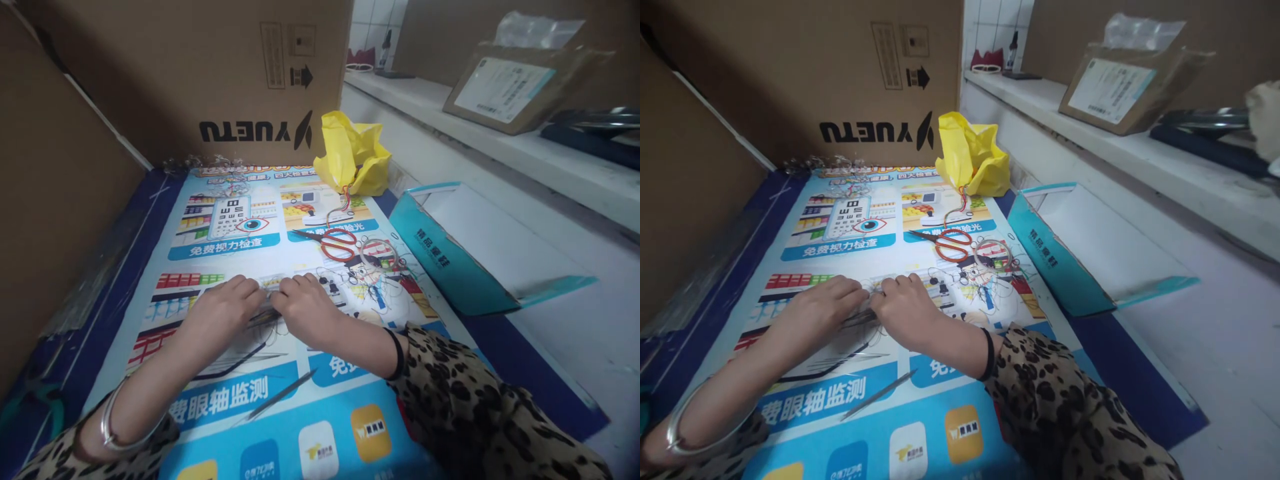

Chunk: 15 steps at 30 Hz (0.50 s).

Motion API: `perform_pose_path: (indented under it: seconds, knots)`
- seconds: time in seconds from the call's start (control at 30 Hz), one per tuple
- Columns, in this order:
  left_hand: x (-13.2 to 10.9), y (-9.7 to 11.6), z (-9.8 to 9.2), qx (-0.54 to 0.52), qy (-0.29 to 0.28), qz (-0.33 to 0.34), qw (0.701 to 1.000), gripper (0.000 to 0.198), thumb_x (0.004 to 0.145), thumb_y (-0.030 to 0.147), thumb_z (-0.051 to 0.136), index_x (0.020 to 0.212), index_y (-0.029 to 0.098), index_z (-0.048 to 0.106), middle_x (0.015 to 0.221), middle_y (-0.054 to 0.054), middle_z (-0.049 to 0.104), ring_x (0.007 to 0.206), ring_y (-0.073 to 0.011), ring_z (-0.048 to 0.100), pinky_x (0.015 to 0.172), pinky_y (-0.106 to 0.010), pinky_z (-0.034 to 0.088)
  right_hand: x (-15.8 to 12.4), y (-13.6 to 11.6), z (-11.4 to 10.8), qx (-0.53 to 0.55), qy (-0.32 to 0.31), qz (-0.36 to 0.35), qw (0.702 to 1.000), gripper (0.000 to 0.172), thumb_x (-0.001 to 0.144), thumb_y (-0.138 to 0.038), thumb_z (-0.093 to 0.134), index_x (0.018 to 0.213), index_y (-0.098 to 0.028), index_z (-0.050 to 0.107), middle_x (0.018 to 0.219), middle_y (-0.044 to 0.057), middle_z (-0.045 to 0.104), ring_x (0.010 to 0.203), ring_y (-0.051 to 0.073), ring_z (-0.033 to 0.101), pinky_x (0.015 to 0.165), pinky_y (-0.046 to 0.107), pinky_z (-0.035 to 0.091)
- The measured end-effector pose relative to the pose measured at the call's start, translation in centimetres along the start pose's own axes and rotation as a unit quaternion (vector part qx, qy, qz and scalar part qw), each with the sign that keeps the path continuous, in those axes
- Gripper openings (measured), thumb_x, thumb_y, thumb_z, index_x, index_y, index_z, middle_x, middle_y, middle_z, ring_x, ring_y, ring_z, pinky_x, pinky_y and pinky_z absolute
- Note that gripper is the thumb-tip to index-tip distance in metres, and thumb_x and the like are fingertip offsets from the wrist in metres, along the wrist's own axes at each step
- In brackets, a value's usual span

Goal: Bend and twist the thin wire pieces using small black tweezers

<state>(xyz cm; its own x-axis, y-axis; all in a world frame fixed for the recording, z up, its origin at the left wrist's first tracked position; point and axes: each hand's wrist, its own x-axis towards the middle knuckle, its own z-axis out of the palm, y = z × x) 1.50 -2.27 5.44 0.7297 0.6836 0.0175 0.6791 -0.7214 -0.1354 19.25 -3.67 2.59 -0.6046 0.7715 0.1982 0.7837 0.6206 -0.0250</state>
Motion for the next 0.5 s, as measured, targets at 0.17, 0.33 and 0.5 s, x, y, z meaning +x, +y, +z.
perform_pose_path:
  seconds: [0.17, 0.33, 0.5]
  knots:
    - [0.1, 0.0, 0.4, -0.018, -0.005, -0.001, 1.0, 0.01, 0.079, 0.01, 0.05, 0.081, 0.018, 0.057, 0.083, -0.005, 0.057, 0.081, -0.0217, 0.052, 0.065, -0.03, 0.04, 0.1, 0.4, 0.4, 0.022, -0.012, 0.012, 1.0, 0.02, 0.081, -0.011, 0.041, 0.088, -0.018, 0.059, 0.083, 0.006, 0.057, 0.075, 0.02, 0.052, 0.068, 0.035, 0.035]
    - [0.1, 0.0, 0.8, -0.095, 0.018, -0.04, 0.994, 0.016, 0.077, 0.012, 0.05, 0.09, 0.018, 0.059, 0.088, -0.006, 0.058, 0.086, -0.0211, 0.054, 0.069, -0.03, 0.043, 0.5, 1.2, 0.1, 0.128, -0.028, 0.052, 0.99, 0.021, 0.073, -0.013, 0.048, 0.088, -0.018, 0.062, 0.084, 0.006, 0.059, 0.075, 0.017, 0.054, 0.065, 0.029, 0.037]
    - [0.4, 0.1, 0.8, -0.292, 0.089, -0.106, 0.946, 0.023, 0.077, 0.006, 0.045, 0.088, 0.017, 0.061, 0.086, -0.003, 0.061, 0.083, -0.0143, 0.055, 0.075, -0.026, 0.043, 0.7, 2.6, -0.9, 0.329, -0.026, 0.131, 0.935, 0.012, 0.073, -0.02, 0.051, 0.078, -0.018, 0.062, 0.072, 0.001, 0.06, 0.069, 0.013, 0.053, 0.062, 0.025, 0.037]
